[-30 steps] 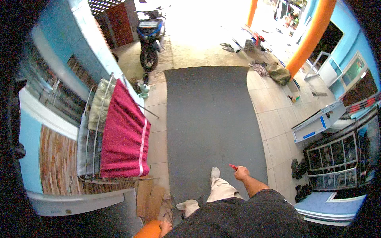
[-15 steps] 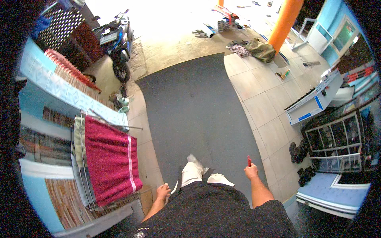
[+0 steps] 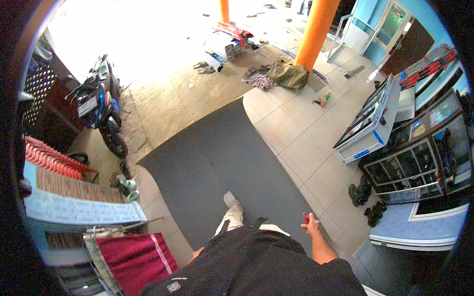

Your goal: The person unrolls a large orange and black mat in a tiled room. They use a utility knife to cut the packaging, then unroll the mat and smooth it out on the floor.

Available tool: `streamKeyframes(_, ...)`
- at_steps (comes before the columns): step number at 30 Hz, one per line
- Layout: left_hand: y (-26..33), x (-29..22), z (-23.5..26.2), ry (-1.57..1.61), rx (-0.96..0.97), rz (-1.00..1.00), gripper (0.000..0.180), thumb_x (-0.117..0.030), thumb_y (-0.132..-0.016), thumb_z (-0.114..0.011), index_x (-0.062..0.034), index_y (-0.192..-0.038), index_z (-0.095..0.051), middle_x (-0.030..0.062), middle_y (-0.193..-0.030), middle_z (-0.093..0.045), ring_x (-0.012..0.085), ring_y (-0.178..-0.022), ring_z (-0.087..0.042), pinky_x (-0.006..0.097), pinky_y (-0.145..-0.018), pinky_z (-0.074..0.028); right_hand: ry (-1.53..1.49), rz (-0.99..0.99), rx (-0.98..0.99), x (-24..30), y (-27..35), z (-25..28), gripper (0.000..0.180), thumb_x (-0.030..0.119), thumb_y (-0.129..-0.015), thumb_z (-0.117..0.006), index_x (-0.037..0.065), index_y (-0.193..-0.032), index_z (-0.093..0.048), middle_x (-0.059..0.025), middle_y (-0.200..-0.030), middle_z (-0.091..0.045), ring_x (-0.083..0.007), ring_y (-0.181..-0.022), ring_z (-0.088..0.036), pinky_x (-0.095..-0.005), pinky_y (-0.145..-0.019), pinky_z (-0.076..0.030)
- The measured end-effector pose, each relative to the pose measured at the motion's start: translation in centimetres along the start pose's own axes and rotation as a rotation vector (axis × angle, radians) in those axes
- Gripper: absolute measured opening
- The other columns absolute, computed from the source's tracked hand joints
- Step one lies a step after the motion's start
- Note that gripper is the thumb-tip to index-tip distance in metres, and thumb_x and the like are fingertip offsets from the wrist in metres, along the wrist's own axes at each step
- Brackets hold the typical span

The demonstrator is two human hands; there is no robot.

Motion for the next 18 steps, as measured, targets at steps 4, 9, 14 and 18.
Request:
streamKeyframes(4,-0.5,-21.5,6.4,0.358,-0.067,-0.272,0.036,-0.037,-0.097,-0.056,-0.0077,-0.076,-0.058,0.0062,-0.064,-0.057,0.0204,-0.050,-0.054,0.038,-0.041,-0.038,0.164,0.311,-0.092,12.8,-0.6,-0.6,0.049,0.045,-0.095,-0.051,0.002,-0.107,-0.070,-0.0110,-0.091,-0.075,-0.0201,-0.084,-0.072,-0.0366,-0.066,-0.055)
streamKeyframes(9,3.8,-43.6,12.7,0.491,-0.212,-0.503,0.028,-0.037,-0.099,-0.057,-0.0109,-0.108,-0.060,0.0006,-0.089,-0.063,0.0163,-0.076,-0.062,0.035,-0.064,-0.046,0.142,0.644,-0.322,22.6,-2.8,-1.3,0.036,0.032,-0.090,-0.057,0.000,-0.089,-0.074,-0.0118,-0.084,-0.073,-0.0189,-0.076,-0.069,-0.0337,-0.066,-0.053)
streamKeyframes(14,6.2,-56.7,10.5,0.520,-0.192,-0.504,0.032,-0.039,-0.097,-0.058,-0.0119,-0.114,-0.061,0.0028,-0.097,-0.067,0.0180,-0.082,-0.065,0.037,-0.070,-0.049,-0.111,0.402,-0.192,24.7,-9.7,-0.3,0.029,0.027,-0.087,-0.058,0.005,-0.085,-0.076,-0.0090,-0.071,-0.071,-0.0167,-0.062,-0.064,-0.0293,-0.063,-0.052)
streamKeyframes(18,2.8,-61.8,4.1,0.612,-0.118,-0.473,0.032,-0.038,-0.097,-0.059,-0.0103,-0.111,-0.063,0.0061,-0.099,-0.068,0.0215,-0.083,-0.066,0.037,-0.066,-0.051,0.213,0.165,-0.213,26.0,-20.3,5.3,0.021,0.018,-0.083,-0.059,0.005,-0.080,-0.076,-0.0075,-0.064,-0.069,-0.0163,-0.057,-0.063,-0.0309,-0.054,-0.050)
Point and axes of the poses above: each hand's wrist, its own y-axis away from the middle knuckle, its own z-axis out of the back of the hand, x = y × z, the point moved 6 cm from there along -y, towards the middle knuckle
